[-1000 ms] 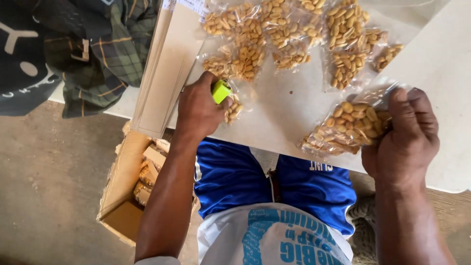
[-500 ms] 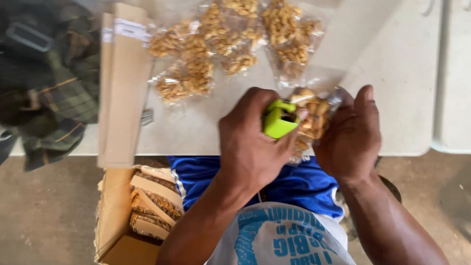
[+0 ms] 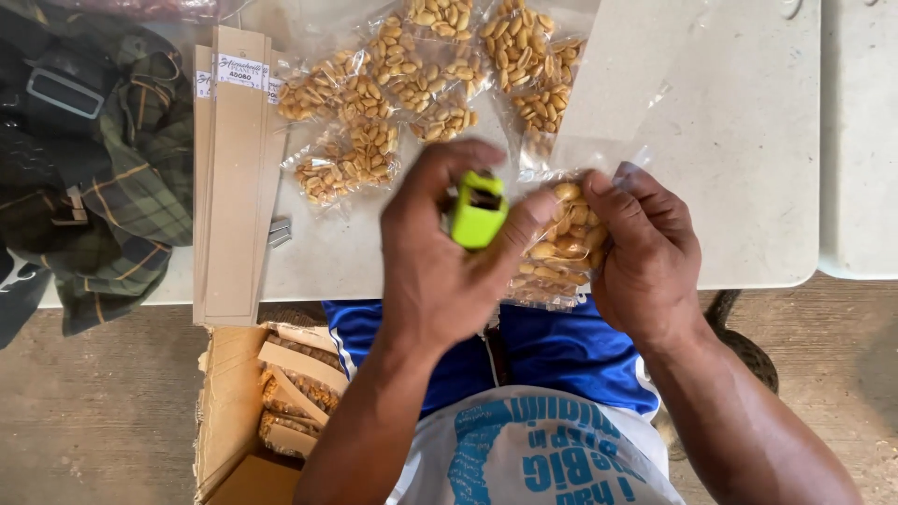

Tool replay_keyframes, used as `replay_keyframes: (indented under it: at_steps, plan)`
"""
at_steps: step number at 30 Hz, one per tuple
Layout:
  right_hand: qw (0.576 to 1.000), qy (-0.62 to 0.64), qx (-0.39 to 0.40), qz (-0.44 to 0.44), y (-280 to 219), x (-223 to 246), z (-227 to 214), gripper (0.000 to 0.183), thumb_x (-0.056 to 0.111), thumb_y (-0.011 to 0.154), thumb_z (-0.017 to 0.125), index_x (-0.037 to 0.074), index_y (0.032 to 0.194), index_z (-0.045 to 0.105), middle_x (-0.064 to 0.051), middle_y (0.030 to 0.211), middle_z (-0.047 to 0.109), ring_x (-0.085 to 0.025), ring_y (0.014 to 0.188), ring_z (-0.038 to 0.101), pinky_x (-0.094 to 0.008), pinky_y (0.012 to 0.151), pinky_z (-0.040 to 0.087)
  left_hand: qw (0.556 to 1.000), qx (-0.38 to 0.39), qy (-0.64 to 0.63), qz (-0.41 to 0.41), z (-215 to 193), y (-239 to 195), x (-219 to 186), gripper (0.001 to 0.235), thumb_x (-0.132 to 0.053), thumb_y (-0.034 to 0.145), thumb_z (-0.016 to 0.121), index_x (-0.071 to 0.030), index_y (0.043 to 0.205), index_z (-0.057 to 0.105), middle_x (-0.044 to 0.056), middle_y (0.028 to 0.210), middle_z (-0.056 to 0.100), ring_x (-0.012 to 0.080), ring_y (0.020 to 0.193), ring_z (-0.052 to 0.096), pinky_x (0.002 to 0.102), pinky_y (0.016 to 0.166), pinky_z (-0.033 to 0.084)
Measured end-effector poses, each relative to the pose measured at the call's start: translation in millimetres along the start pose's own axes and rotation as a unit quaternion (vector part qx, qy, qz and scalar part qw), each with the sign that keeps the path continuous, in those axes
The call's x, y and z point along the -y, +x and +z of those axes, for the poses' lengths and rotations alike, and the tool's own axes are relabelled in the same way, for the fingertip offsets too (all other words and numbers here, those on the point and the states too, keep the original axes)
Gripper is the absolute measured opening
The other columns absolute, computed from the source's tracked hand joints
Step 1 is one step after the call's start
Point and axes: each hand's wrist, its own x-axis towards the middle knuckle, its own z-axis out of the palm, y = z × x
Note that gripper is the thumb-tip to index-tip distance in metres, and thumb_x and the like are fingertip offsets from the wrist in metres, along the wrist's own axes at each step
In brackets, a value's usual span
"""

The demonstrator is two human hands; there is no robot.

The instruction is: The person seals small transparent bags of peanuts using a green handheld heat sealer. They pick up each bag, press the sealer along the top edge, and place the sealed bag on the table. The process is repeated for multiple bags.

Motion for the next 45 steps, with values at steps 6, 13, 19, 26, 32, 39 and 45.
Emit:
replay_keyframes:
  at_steps: [6, 13, 19, 26, 32, 39, 45]
  plan:
    - [0.998, 0.004, 0.063, -0.005, -3.8, 2.7, 3.6, 0.02, 0.012, 0.1, 0.067, 0.013, 0.08, 0.066, 0.001, 0.078, 0.067, -0.012, 0.072, 0.063, -0.029, 0.064, 0.052, 0.997, 0.071, 0.0, -0.013, -5.7, 25.7, -8.1, 0.032, -0.025, 0.09, 0.079, -0.017, 0.098, 0.049, -0.003, 0.079, 0.061, 0.0104, 0.064, 0.06, 0.029, 0.053, 0.049]
    - [0.999, -0.014, 0.048, -0.013, -4.6, 6.7, 2.1, 0.027, 0.01, 0.1, 0.066, 0.014, 0.074, 0.058, 0.003, 0.07, 0.057, -0.01, 0.067, 0.057, -0.029, 0.061, 0.048, 1.0, 0.029, 0.004, -0.001, 1.6, 22.9, -9.1, 0.034, -0.023, 0.091, 0.079, -0.016, 0.095, 0.047, -0.002, 0.076, 0.056, 0.0117, 0.063, 0.055, 0.029, 0.055, 0.046]
    - [0.998, -0.013, 0.054, -0.018, -3.7, 7.2, 3.9, 0.021, 0.012, 0.1, 0.067, 0.013, 0.079, 0.063, 0.002, 0.076, 0.064, -0.012, 0.074, 0.064, -0.029, 0.065, 0.054, 1.0, 0.017, -0.006, -0.02, 1.6, 22.9, -11.8, 0.032, -0.023, 0.091, 0.078, -0.017, 0.092, 0.046, -0.003, 0.075, 0.054, 0.0105, 0.063, 0.053, 0.029, 0.056, 0.046]
    - [1.0, 0.006, 0.021, -0.01, -3.3, 9.6, 4.4, 0.02, 0.008, 0.097, 0.069, 0.013, 0.079, 0.064, 0.001, 0.076, 0.065, -0.013, 0.074, 0.065, -0.031, 0.066, 0.055, 1.0, 0.015, -0.002, -0.023, 3.8, 24.0, -12.9, 0.032, -0.022, 0.091, 0.078, -0.017, 0.092, 0.046, -0.002, 0.077, 0.053, 0.0123, 0.064, 0.052, 0.03, 0.058, 0.046]
    - [0.999, -0.022, 0.009, -0.022, -1.4, 10.0, 5.6, 0.022, 0.01, 0.097, 0.07, 0.014, 0.076, 0.063, 0.003, 0.072, 0.061, -0.008, 0.068, 0.059, -0.025, 0.06, 0.049, 0.999, 0.026, -0.027, -0.02, 1.5, 27.5, -13.8, 0.031, -0.025, 0.089, 0.079, -0.015, 0.091, 0.05, -0.002, 0.081, 0.066, 0.0102, 0.07, 0.066, 0.027, 0.06, 0.051]
    - [0.996, -0.082, 0.009, -0.043, -2.2, 9.0, 1.8, 0.032, 0.013, 0.099, 0.07, 0.019, 0.07, 0.057, 0.008, 0.07, 0.055, -0.003, 0.065, 0.049, -0.023, 0.057, 0.04, 0.957, -0.134, -0.256, 0.004, -9.1, 59.6, -9.0, 0.043, -0.05, 0.1, 0.064, -0.01, 0.117, 0.061, 0.015, 0.09, 0.076, 0.0249, 0.077, 0.081, 0.033, 0.068, 0.071]
    - [0.982, -0.176, -0.017, -0.071, -5.7, 7.8, 6.7, 0.036, 0.019, 0.099, 0.07, 0.019, 0.068, 0.052, 0.011, 0.066, 0.042, -0.003, 0.064, 0.039, -0.024, 0.057, 0.034, 0.986, -0.087, -0.117, -0.08, 11.8, 63.6, -54.5, 0.043, -0.06, 0.087, 0.047, -0.019, 0.097, 0.055, -0.008, 0.065, 0.043, 0.0069, 0.055, 0.039, 0.029, 0.047, 0.033]
